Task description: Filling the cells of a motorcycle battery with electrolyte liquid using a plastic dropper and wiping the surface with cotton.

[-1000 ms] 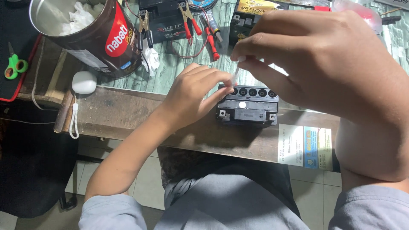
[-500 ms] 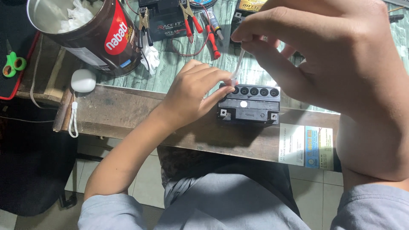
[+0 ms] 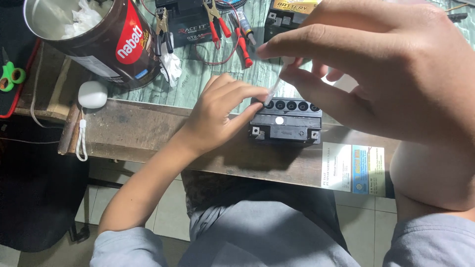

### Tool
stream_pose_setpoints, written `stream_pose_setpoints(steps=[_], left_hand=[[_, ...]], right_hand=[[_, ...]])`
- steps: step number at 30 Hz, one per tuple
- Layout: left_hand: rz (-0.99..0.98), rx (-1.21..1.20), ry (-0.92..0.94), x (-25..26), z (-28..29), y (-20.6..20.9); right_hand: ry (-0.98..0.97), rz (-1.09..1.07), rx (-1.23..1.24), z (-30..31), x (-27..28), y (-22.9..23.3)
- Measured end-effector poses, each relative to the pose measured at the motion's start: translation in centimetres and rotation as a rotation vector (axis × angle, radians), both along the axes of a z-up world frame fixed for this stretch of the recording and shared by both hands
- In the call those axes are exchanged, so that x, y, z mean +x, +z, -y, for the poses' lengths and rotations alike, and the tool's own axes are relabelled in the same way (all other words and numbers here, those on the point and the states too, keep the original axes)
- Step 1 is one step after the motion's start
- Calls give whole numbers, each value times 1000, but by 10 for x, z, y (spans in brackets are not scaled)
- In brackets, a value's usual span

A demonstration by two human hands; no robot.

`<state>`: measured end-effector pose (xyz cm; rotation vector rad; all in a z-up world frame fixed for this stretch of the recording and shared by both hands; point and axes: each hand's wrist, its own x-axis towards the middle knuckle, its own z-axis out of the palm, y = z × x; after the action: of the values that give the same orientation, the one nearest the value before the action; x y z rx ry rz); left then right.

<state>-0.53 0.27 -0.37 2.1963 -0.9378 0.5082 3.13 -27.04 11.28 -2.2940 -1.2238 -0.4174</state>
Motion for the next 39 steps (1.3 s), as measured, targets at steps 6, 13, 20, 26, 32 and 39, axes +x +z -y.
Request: stream_pose_setpoints(steps=[6,13,20,26,32,39], left_hand=[[16,-20,29,-1,-9,-10],[-41,40,43,10,-22,-5],[-258,-26,-190,29,-11,-5],[-353,-193,-291,39,-4,-22],[-345,-229,-290,32,0,-55],[-380,-139,-212,18,5,-45]], right_hand=[[-108,-118,-3,25,4,-8],[-253,-253,-9,33,1,-9],[-338,-319,17,73,-1,-25],[-265,-196,105,113,-8,-85],[214,423,343,34,-13,-134],[171,69,428,4,-10,-163]])
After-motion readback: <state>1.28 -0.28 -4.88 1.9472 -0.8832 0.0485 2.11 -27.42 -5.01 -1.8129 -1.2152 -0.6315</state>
